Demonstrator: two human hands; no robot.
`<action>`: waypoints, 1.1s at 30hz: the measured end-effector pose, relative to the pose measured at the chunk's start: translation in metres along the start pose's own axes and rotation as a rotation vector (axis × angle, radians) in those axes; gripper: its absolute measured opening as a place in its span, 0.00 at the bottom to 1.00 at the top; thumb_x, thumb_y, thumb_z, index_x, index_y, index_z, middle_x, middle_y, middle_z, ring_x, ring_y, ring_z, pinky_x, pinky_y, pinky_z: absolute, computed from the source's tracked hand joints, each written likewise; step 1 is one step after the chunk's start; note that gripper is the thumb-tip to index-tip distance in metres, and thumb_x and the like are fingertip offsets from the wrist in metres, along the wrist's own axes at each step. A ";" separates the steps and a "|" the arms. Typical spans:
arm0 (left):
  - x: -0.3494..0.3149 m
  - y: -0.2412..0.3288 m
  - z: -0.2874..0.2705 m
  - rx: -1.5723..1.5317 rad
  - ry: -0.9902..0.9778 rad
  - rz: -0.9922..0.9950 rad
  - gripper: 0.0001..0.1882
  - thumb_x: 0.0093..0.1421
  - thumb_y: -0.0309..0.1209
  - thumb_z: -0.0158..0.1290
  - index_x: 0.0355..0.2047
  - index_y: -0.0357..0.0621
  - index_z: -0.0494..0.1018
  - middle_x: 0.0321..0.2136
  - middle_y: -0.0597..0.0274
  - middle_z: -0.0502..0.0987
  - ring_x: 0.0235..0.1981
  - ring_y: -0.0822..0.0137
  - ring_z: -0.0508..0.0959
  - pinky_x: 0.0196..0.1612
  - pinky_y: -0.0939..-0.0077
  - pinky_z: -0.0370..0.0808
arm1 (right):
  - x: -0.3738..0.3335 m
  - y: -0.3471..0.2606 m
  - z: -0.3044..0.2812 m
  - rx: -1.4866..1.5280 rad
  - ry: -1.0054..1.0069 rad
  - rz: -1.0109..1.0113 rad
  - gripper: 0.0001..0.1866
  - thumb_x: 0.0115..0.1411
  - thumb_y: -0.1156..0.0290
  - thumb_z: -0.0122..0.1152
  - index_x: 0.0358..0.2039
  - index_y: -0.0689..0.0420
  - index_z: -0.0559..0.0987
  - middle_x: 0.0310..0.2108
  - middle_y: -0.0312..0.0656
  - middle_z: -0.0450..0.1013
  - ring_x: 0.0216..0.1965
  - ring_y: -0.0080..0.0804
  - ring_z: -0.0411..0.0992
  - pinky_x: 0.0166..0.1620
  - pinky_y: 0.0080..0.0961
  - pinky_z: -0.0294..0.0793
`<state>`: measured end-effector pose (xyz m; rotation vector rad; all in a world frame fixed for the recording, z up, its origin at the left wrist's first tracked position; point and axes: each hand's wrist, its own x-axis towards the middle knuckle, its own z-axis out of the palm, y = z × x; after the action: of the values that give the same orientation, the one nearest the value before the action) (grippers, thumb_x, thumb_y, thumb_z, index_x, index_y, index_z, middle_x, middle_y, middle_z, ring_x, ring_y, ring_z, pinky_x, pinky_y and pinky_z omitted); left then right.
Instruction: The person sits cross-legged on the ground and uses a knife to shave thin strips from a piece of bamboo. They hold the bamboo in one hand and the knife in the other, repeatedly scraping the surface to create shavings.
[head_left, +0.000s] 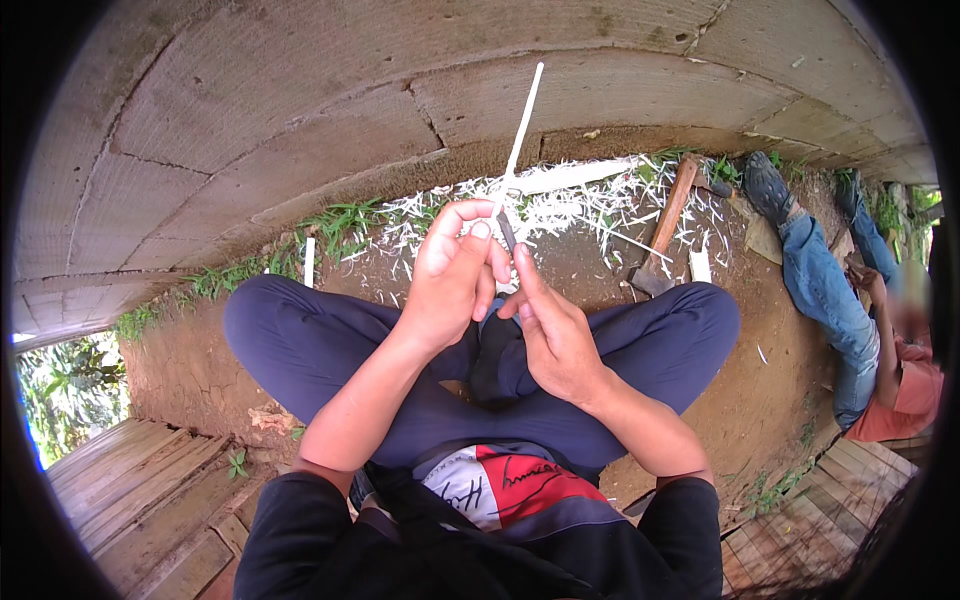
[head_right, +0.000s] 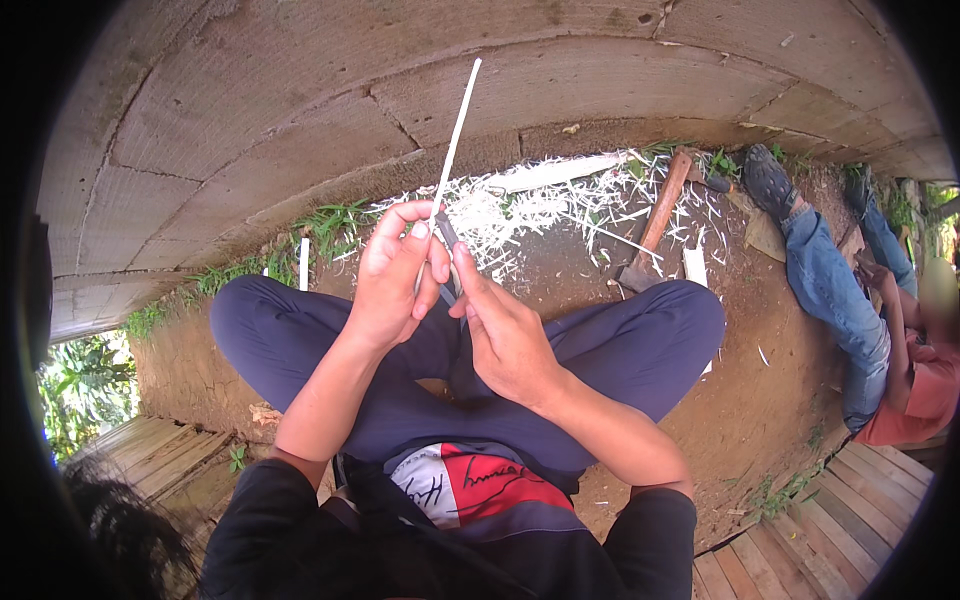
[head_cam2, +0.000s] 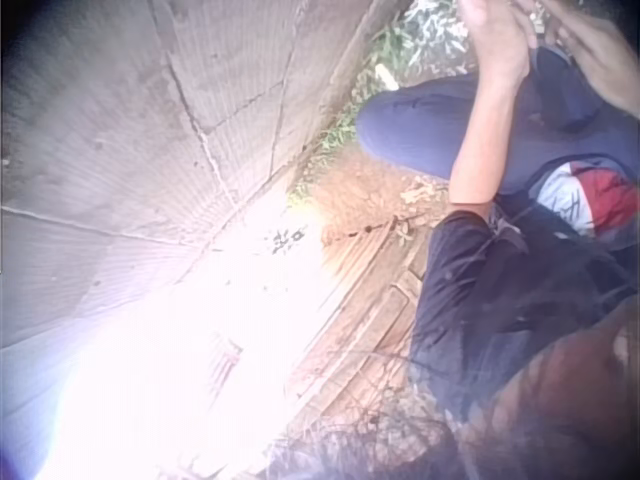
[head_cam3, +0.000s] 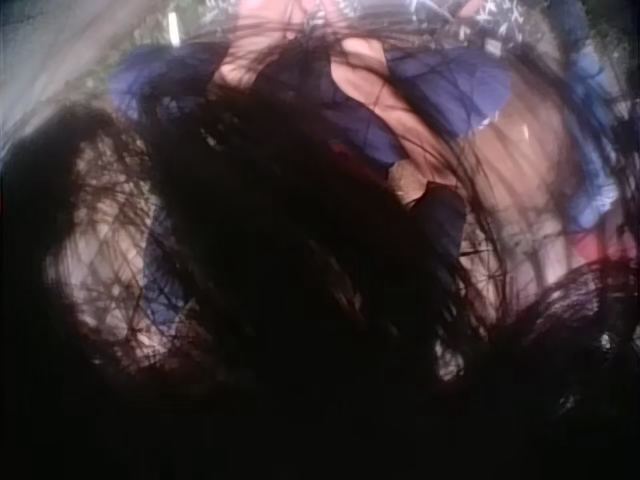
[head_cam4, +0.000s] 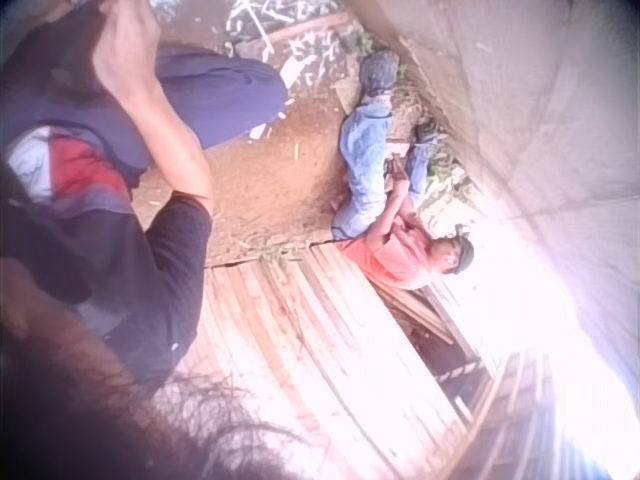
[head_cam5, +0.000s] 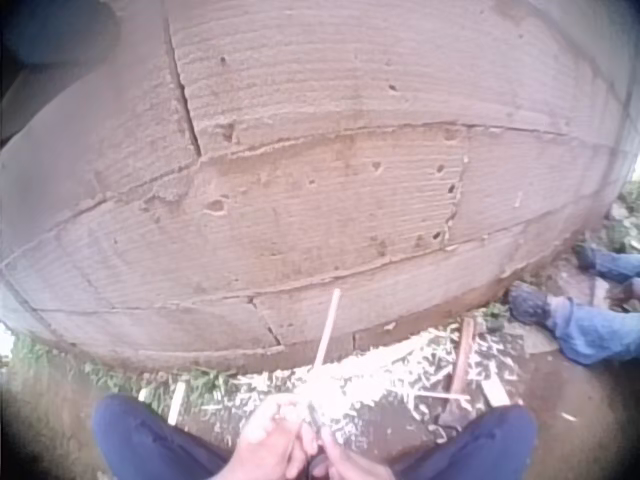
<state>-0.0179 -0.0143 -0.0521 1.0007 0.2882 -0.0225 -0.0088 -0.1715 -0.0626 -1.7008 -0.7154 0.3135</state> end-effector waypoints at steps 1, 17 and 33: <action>-0.001 -0.001 0.001 0.027 0.001 -0.007 0.11 0.67 0.31 0.37 0.47 0.41 0.60 0.20 0.61 0.71 0.07 0.80 0.60 0.10 0.89 0.57 | 0.000 0.000 0.000 0.002 0.008 -0.005 0.33 0.56 0.88 0.43 0.63 0.57 0.53 0.35 0.52 0.70 0.30 0.36 0.72 0.37 0.27 0.71; -0.007 0.002 0.011 -0.004 0.001 -0.052 0.13 0.66 0.30 0.36 0.51 0.44 0.58 0.17 0.64 0.69 0.06 0.81 0.58 0.09 0.90 0.55 | 0.001 0.005 0.011 -0.007 0.058 0.001 0.35 0.56 0.88 0.43 0.64 0.57 0.49 0.34 0.50 0.69 0.30 0.34 0.71 0.37 0.26 0.71; -0.009 0.010 0.011 -0.062 -0.011 -0.138 0.19 0.67 0.28 0.33 0.57 0.45 0.55 0.18 0.64 0.68 0.08 0.81 0.58 0.13 0.86 0.59 | -0.003 0.007 0.012 -0.039 0.041 0.014 0.34 0.58 0.87 0.42 0.64 0.57 0.49 0.33 0.49 0.68 0.29 0.33 0.70 0.36 0.25 0.70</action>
<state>-0.0225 -0.0190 -0.0358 0.9181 0.3455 -0.1439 -0.0156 -0.1646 -0.0729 -1.7449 -0.6832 0.2751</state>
